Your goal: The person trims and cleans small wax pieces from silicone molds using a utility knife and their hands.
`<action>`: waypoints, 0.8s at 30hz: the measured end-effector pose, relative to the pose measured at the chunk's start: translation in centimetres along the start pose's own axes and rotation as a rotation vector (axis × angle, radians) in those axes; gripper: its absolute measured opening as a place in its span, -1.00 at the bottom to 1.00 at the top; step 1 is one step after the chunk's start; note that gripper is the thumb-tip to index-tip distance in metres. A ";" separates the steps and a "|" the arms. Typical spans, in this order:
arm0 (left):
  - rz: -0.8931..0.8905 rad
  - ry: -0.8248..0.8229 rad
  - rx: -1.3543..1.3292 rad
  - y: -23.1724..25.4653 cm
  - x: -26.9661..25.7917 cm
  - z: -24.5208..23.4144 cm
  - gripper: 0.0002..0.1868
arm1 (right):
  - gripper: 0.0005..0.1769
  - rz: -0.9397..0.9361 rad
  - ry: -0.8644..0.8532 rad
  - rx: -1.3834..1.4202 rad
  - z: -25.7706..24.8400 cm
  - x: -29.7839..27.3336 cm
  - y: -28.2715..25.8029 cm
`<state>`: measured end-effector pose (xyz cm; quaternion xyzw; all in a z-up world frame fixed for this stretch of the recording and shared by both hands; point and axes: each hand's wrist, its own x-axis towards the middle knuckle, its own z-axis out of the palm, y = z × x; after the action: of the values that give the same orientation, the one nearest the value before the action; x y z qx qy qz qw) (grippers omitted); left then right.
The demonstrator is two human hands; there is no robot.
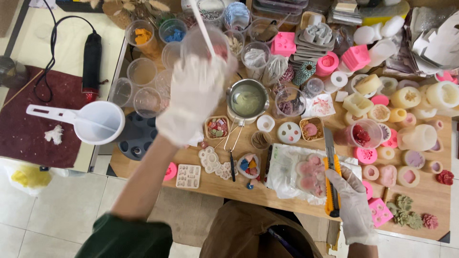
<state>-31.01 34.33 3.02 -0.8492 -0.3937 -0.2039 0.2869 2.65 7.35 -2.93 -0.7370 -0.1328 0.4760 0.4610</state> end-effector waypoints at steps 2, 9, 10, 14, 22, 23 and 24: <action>-0.056 -0.187 -0.226 3.5 -1.2 -3.8 -0.77 | -0.71 0.003 -0.034 0.034 0.1 -0.6 -0.8; 0.135 -0.390 -0.473 16.6 -9.6 -3.3 -0.86 | -0.73 -0.009 -0.018 -0.023 -1.3 -0.8 -0.5; 0.027 -0.270 -0.515 17.9 -11.1 -2.6 -0.80 | -0.74 -0.040 -0.023 -0.004 -1.8 -0.7 -0.2; -0.012 -0.434 -0.433 18.9 -14.7 1.0 -0.83 | -0.76 -0.039 0.014 -0.026 -3.0 -1.2 0.0; -0.004 -0.416 -0.297 15.0 -15.8 2.1 -0.89 | -0.71 -0.009 0.011 -0.019 -2.6 -1.7 -0.6; 0.009 -0.428 -0.318 15.1 -15.9 2.5 -0.93 | -0.71 -0.007 0.011 -0.018 -2.4 -1.6 -0.6; 0.011 -0.430 -0.319 15.6 -16.0 3.1 -0.93 | -0.68 -0.033 -0.005 -0.039 -2.2 -1.6 -0.5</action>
<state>-28.11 19.33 -13.51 -0.9095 -0.4041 -0.0767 0.0605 3.76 5.44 -1.37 -0.7422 -0.1555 0.4676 0.4542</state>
